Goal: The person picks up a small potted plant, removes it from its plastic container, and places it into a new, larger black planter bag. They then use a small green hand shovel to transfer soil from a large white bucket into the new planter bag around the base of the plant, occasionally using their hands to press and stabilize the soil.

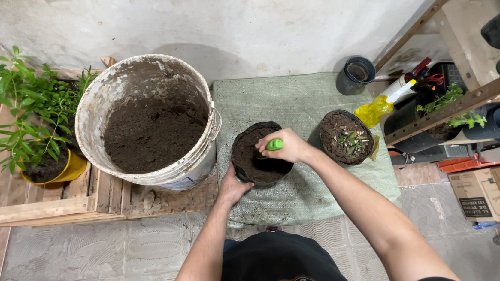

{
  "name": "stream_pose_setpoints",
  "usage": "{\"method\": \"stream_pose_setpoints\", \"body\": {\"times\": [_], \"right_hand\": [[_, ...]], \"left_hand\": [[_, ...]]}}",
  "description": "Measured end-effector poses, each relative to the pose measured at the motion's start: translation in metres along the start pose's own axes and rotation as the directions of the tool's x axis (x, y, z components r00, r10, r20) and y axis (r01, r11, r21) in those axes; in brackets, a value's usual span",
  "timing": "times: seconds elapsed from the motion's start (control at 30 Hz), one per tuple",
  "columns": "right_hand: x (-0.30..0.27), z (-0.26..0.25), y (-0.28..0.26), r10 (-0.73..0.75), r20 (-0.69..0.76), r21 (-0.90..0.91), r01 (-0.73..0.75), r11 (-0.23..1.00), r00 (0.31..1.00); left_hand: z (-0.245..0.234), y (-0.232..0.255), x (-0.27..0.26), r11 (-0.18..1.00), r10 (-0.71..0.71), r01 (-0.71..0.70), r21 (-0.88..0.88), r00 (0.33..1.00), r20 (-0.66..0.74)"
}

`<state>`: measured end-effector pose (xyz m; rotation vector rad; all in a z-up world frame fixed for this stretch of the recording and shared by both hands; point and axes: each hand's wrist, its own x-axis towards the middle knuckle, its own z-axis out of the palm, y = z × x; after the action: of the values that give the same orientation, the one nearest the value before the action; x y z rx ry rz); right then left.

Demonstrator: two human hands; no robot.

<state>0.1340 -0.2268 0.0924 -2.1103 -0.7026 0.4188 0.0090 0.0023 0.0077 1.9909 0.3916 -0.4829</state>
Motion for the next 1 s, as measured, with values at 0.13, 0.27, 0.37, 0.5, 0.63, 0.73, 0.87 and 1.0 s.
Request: {"method": "stream_pose_setpoints", "body": {"times": [0.13, 0.27, 0.37, 0.5, 0.63, 0.73, 0.87, 1.0], "right_hand": [[0.002, 0.002, 0.023, -0.005, -0.024, 0.011, 0.005, 1.0, 1.0], [-0.043, -0.006, 0.034, 0.085, -0.065, -0.073, -0.09, 0.993, 0.994], [-0.069, -0.017, 0.016, 0.098, -0.053, -0.135, -0.105, 0.985, 0.994], [-0.069, -0.047, -0.024, 0.105, -0.116, -0.212, -0.128, 0.969, 0.988], [-0.07, -0.066, -0.065, 0.093, -0.31, -0.102, -0.131, 0.986, 0.946], [-0.07, -0.084, -0.108, 0.046, -0.429, 0.003, -0.05, 0.999, 0.902], [-0.053, -0.105, -0.167, -0.114, -0.575, 0.176, 0.259, 0.95, 0.81], [-0.017, -0.117, -0.243, -0.197, -0.58, 0.244, 0.399, 0.884, 0.79]], "left_hand": [[0.004, -0.018, 0.009, 1.0, -0.004, 0.004, -0.016, 1.0, 0.0], [0.006, -0.027, 0.012, 0.998, -0.012, 0.012, -0.058, 1.0, 0.0], [0.006, -0.034, 0.014, 0.999, 0.014, -0.015, -0.037, 1.0, -0.015], [0.005, -0.039, 0.024, 0.999, 0.046, -0.045, 0.011, 0.999, -0.022], [-0.002, -0.033, 0.018, 0.998, 0.057, -0.057, 0.0, 0.998, -0.029], [-0.009, -0.034, 0.018, 0.998, 0.066, -0.066, 0.003, 0.998, -0.02], [-0.008, -0.053, 0.032, 0.994, 0.093, -0.094, 0.058, 0.995, 0.021], [-0.044, -0.026, -0.002, 0.99, 0.132, -0.134, 0.041, 0.99, 0.048]]}}
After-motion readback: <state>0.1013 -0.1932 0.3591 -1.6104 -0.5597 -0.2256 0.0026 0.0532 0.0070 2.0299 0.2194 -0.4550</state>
